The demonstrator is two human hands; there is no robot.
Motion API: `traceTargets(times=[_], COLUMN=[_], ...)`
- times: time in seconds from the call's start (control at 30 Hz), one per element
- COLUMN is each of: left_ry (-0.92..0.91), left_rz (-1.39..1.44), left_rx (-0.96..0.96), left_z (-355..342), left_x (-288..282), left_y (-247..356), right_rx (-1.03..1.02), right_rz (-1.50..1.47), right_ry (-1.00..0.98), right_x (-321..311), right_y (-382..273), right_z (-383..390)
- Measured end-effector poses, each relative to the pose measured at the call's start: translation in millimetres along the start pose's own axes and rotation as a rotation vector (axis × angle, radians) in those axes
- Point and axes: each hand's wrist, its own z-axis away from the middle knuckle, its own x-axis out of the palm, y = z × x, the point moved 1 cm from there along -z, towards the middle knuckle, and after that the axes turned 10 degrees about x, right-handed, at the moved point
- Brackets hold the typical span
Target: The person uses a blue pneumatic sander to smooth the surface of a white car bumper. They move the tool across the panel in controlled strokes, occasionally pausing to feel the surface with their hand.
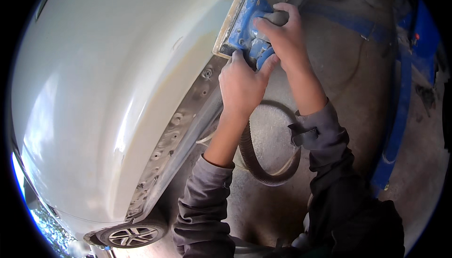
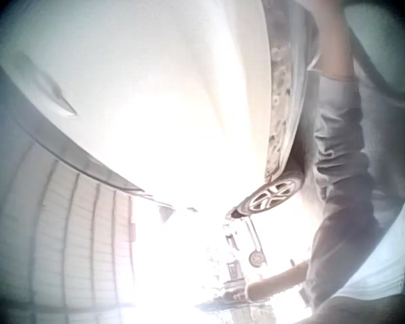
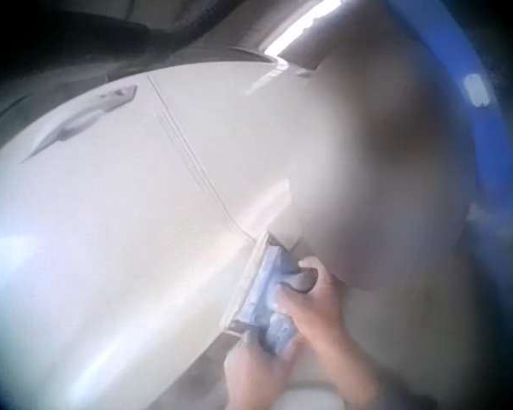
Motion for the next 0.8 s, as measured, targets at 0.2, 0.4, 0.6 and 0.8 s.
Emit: traceTargets(times=[0.2,0.4,0.6,0.8], left_ry=[0.029,-0.095,-0.092,-0.016], left_rz=[-0.648,-1.3,-1.155,-1.357], left_rx=[0.535,0.573,0.535,0.532], left_z=[68.0,134.3,21.9,-60.7], left_x=[-51.9,-122.9,-41.6,11.4], left_y=[-80.4,-217.3,-169.4,-132.8], right_rx=[0.26,0.486,0.321,0.29], right_rz=[-0.603,-0.923,-0.927,-0.879], right_ry=[-0.102,0.071,0.284,0.276], right_x=[-14.7,-17.2,-85.6,-98.4], right_y=[-18.3,-18.4,-25.6,-13.1], right_z=[-6.8,-5.7,-41.7,-45.8])
